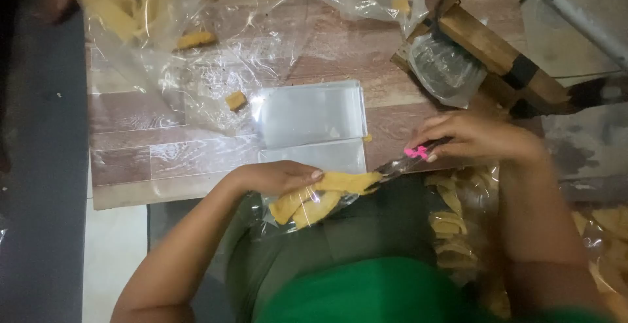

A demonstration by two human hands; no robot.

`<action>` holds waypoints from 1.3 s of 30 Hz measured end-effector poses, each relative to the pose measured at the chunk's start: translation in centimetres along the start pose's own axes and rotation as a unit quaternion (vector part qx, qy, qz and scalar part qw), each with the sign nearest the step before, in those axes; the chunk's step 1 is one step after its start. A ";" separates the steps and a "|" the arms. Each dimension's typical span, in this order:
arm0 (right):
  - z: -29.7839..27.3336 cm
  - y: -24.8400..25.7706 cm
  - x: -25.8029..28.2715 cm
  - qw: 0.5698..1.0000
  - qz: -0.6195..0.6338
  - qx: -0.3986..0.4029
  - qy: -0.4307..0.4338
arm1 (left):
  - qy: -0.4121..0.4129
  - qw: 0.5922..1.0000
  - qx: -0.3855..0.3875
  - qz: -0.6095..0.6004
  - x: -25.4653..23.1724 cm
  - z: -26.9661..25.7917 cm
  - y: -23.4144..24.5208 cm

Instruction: Manually picking up food items and placing them into small plastic bags for packaging.

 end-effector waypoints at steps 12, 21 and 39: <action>-0.9 -0.4 7.6 0.919 -0.333 -0.208 -0.027 | 0.038 0.998 -0.052 -0.019 -0.2 0.7 0.1; -1.3 -1.9 8.8 0.841 -0.430 -0.328 -0.015 | 0.002 0.981 -0.160 -0.109 -0.1 0.6 0.1; -1.1 -5.8 0.3 0.759 -0.381 -0.527 -0.042 | -0.086 0.890 -0.355 -0.273 1.7 2.4 -0.8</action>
Point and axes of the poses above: each hand's wrist, its own z-axis towards the middle knuckle, its own y-axis out of the back of the hand, x = y × z, the point moved 1 cm from there along z, towards the middle knuckle, and after that the axes turned 5 degrees about -z, right-handed, at the moved point
